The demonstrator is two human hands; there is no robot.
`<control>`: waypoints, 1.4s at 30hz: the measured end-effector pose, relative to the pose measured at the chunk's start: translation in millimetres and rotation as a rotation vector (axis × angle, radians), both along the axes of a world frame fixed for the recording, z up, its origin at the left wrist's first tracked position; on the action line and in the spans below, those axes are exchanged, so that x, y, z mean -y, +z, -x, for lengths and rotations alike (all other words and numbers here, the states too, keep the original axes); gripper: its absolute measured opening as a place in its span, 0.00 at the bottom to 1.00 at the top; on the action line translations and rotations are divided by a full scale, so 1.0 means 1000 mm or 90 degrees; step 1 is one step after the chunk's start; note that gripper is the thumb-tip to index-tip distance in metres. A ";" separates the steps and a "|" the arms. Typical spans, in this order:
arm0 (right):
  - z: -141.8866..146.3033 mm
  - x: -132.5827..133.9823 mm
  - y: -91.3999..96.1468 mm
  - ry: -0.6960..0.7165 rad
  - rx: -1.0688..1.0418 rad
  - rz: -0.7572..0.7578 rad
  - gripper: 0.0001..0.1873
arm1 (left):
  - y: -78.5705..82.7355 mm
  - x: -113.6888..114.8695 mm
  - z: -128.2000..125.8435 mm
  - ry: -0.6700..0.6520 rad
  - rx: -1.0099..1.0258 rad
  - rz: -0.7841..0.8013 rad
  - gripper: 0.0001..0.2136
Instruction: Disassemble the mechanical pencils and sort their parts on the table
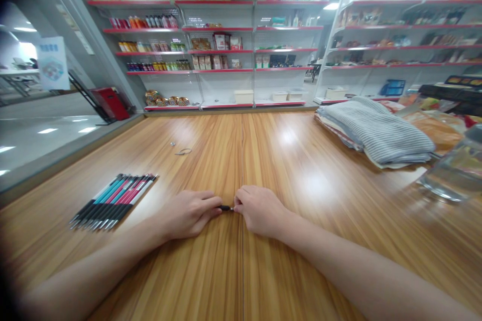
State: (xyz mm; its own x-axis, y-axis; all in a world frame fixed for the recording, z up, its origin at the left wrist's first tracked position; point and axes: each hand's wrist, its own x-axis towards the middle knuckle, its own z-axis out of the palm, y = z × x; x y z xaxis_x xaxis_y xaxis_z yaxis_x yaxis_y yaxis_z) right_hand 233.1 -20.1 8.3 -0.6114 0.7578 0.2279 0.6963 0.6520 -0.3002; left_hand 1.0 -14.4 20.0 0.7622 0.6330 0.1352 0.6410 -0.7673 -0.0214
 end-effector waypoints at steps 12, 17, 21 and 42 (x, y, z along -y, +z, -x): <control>0.001 0.002 -0.006 -0.006 -0.098 -0.024 0.05 | -0.004 0.006 -0.006 0.051 0.076 0.024 0.11; 0.004 0.002 0.000 -0.001 -0.211 -0.079 0.06 | -0.006 0.009 -0.013 0.077 0.233 0.110 0.11; 0.004 0.000 -0.001 0.001 -0.222 -0.126 0.08 | -0.010 0.011 -0.015 0.055 0.305 0.133 0.12; 0.003 0.001 -0.010 0.022 -0.092 -0.161 0.18 | -0.007 0.008 -0.013 -0.040 0.348 0.105 0.09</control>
